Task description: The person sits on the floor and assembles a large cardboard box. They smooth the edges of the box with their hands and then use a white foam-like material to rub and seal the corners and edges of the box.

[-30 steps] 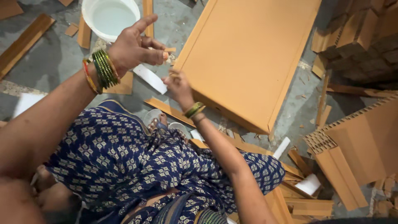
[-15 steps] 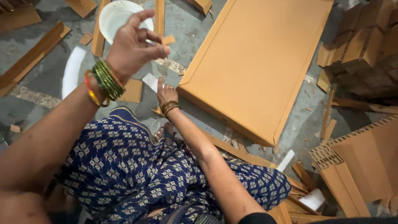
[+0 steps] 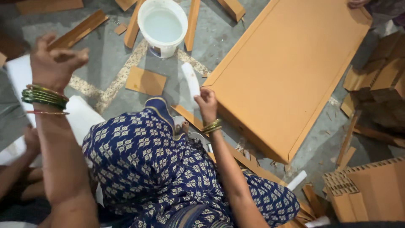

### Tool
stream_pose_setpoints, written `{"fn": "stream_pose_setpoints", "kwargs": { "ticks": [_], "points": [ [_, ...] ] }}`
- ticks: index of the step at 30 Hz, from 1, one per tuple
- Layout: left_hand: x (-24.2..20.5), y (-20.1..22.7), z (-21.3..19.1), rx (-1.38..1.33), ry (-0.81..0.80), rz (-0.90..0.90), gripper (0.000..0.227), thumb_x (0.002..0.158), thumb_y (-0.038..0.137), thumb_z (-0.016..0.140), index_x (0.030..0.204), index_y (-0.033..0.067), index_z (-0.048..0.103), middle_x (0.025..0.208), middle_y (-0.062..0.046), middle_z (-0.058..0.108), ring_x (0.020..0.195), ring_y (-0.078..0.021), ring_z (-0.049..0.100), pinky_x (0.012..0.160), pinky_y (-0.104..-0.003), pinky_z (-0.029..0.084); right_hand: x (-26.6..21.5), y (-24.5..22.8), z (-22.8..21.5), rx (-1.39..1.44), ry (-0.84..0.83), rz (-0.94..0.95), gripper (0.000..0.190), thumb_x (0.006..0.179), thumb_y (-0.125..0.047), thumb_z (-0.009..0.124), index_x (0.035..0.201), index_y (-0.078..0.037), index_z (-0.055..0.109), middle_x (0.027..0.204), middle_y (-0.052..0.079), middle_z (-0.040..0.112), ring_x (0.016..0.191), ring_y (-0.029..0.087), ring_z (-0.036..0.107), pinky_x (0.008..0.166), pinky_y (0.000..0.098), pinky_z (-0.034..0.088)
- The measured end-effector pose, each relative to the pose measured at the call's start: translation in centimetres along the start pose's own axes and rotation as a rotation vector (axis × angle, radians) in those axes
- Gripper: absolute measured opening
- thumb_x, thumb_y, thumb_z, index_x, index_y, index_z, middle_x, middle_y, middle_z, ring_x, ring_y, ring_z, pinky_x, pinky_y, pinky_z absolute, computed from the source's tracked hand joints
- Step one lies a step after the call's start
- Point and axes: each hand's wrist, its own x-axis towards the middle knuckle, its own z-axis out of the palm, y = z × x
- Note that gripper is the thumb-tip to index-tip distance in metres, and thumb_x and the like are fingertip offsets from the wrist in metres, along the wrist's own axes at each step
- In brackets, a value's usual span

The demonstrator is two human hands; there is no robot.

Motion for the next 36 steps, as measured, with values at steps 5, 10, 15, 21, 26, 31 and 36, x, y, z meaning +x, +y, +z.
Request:
{"fn": "stream_pose_setpoints", "kwargs": {
  "ticks": [5,10,15,21,26,31,36],
  "points": [
    [-2.9,-7.6,-4.8,0.040,0.108,-0.245,0.078,0.091,0.005,0.084,0.155,-0.0052,0.040,0.112,-0.019,0.073,0.106,-0.0246,0.074,0.091,-0.035,0.061,-1.5,-3.5,-2.2,0.397,-0.023,0.377,0.036,0.092,-0.016,0.063,0.124,-0.003,0.056,0.111,0.014,0.067,0.093,0.029,0.064,0.074,0.0420,0.053],
    [-1.5,-4.5,-3.4,-0.120,-0.073,-0.146,0.069,0.097,-0.001,0.078,0.153,-0.0079,0.038,0.120,-0.020,0.072,0.120,-0.0253,0.074,0.104,-0.036,0.056,-1.2,-5.9,-3.0,0.987,-0.277,0.555,0.048,0.102,-0.030,0.049,0.136,0.004,0.052,0.127,0.022,0.065,0.106,0.035,0.069,0.087,0.0472,0.060],
    [0.7,8.5,3.2,-0.219,-0.392,-0.157,0.057,0.098,0.013,0.066,0.150,-0.0013,0.046,0.117,-0.016,0.071,0.108,-0.0249,0.071,0.092,-0.033,0.057,-0.4,-6.0,-4.4,1.261,-0.459,0.488,0.044,0.109,-0.032,0.050,0.141,-0.002,0.052,0.136,0.018,0.063,0.103,0.032,0.069,0.082,0.0431,0.058],
    [-0.5,19.6,14.4,-0.239,-0.721,-0.099,0.051,0.093,0.020,0.066,0.141,0.0069,0.052,0.119,-0.009,0.076,0.102,-0.0161,0.074,0.084,-0.027,0.062,0.0,-7.3,-7.1,1.163,-0.334,0.321,0.053,0.108,-0.047,0.055,0.142,-0.005,0.050,0.129,0.013,0.061,0.097,0.027,0.060,0.075,0.0354,0.055],
    [-3.2,19.4,23.1,-0.723,-0.584,-0.186,0.048,0.096,0.019,0.072,0.136,0.0026,0.050,0.109,-0.007,0.076,0.090,-0.0102,0.072,0.074,-0.021,0.055,0.1,-9.0,-8.9,1.209,-0.379,0.190,0.060,0.108,-0.048,0.055,0.149,-0.005,0.046,0.136,0.016,0.060,0.100,0.026,0.058,0.070,0.0271,0.052],
    [-4.2,16.7,24.7,-0.718,-0.675,-0.191,0.048,0.097,0.017,0.070,0.137,0.0020,0.049,0.110,-0.007,0.076,0.091,-0.0095,0.071,0.080,-0.023,0.059,-0.6,-9.7,-9.5,1.304,-0.473,0.172,0.082,0.095,-0.053,0.067,0.152,0.001,0.040,0.137,0.020,0.056,0.104,0.028,0.059,0.076,0.0298,0.057],
    [-4.3,16.8,24.3,-0.685,-0.690,-0.190,0.050,0.096,0.012,0.067,0.140,0.0011,0.047,0.116,-0.010,0.074,0.100,-0.0115,0.071,0.085,-0.024,0.059,-1.7,-9.9,-10.1,1.334,-0.516,0.155,0.078,0.093,-0.026,0.079,0.154,-0.001,0.038,0.146,0.023,0.052,0.110,0.028,0.060,0.083,0.0280,0.062]
  ]
}}
